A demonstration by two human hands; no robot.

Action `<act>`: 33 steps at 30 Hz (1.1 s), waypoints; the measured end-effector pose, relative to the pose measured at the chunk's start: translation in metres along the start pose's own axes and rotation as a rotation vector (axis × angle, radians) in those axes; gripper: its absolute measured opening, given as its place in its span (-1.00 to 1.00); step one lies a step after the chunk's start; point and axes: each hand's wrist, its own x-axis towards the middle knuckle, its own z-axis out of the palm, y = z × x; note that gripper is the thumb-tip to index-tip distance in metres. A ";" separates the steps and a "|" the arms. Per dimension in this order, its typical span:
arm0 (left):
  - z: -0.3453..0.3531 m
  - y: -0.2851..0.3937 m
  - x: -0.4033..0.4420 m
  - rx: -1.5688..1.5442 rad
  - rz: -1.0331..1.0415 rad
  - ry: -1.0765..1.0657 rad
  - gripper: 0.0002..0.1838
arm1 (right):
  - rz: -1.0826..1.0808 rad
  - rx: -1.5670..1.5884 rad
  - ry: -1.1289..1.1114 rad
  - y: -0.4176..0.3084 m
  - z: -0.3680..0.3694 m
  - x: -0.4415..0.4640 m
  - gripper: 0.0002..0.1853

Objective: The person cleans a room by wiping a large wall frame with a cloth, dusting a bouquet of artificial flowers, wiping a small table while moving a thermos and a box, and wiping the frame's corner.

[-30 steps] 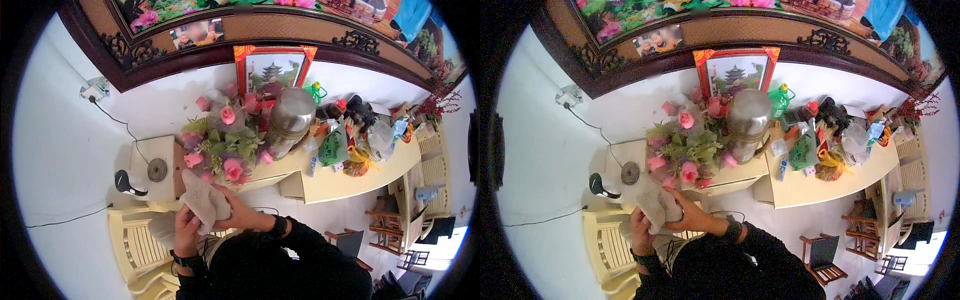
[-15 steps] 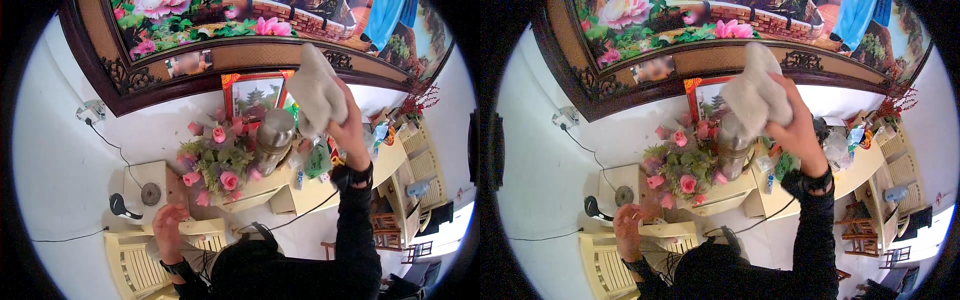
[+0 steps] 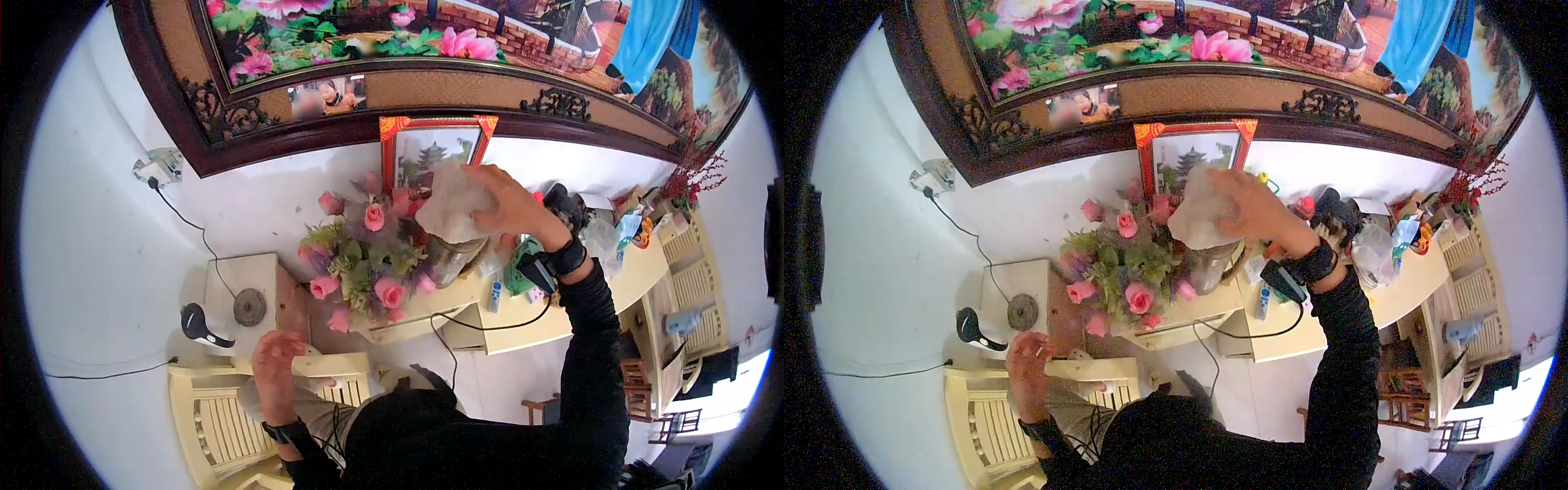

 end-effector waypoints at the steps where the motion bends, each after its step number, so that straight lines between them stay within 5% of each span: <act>1: -0.004 -0.004 0.000 0.010 -0.008 0.018 -0.61 | -0.004 0.000 0.040 -0.003 -0.001 -0.001 -0.29; 6: -0.015 -0.011 -0.005 -0.014 -0.043 0.055 -0.63 | 0.043 0.141 0.130 -0.014 0.004 -0.012 -0.42; 11: -0.041 -0.023 -0.006 0.011 -0.092 0.115 -0.70 | 0.026 -0.009 0.561 -0.027 0.017 -0.042 -0.56; 17: -0.083 -0.066 0.009 0.230 -0.286 0.217 -0.73 | 0.293 0.948 0.892 -0.015 0.140 -0.126 -0.87; 21: -0.082 -0.107 0.038 0.193 -0.389 0.155 -0.72 | 0.728 1.202 0.376 -0.011 0.216 -0.135 -0.78; 25: -0.086 -0.171 0.074 0.118 -0.447 0.030 -0.66 | 0.669 1.068 0.247 -0.004 0.276 -0.109 -0.34; 27: -0.049 -0.158 0.087 0.421 -0.238 -0.159 -0.63 | 0.463 0.788 0.212 -0.013 0.282 -0.088 -0.16; 29: -0.022 -0.148 0.089 0.732 -0.112 -0.289 -0.60 | 0.229 0.968 0.269 -0.018 0.299 -0.072 -0.11; 30: -0.016 -0.145 0.085 0.898 -0.097 -0.326 -0.60 | 0.299 1.151 0.121 -0.026 0.296 -0.063 -0.09; 31: -0.010 -0.153 0.084 0.681 -0.211 -0.210 -0.59 | 0.361 1.335 -0.026 -0.036 0.294 -0.055 -0.07; 33: -0.010 -0.171 0.085 0.397 -0.332 -0.063 -0.55 | 0.295 0.973 0.033 -0.050 0.335 -0.045 -0.01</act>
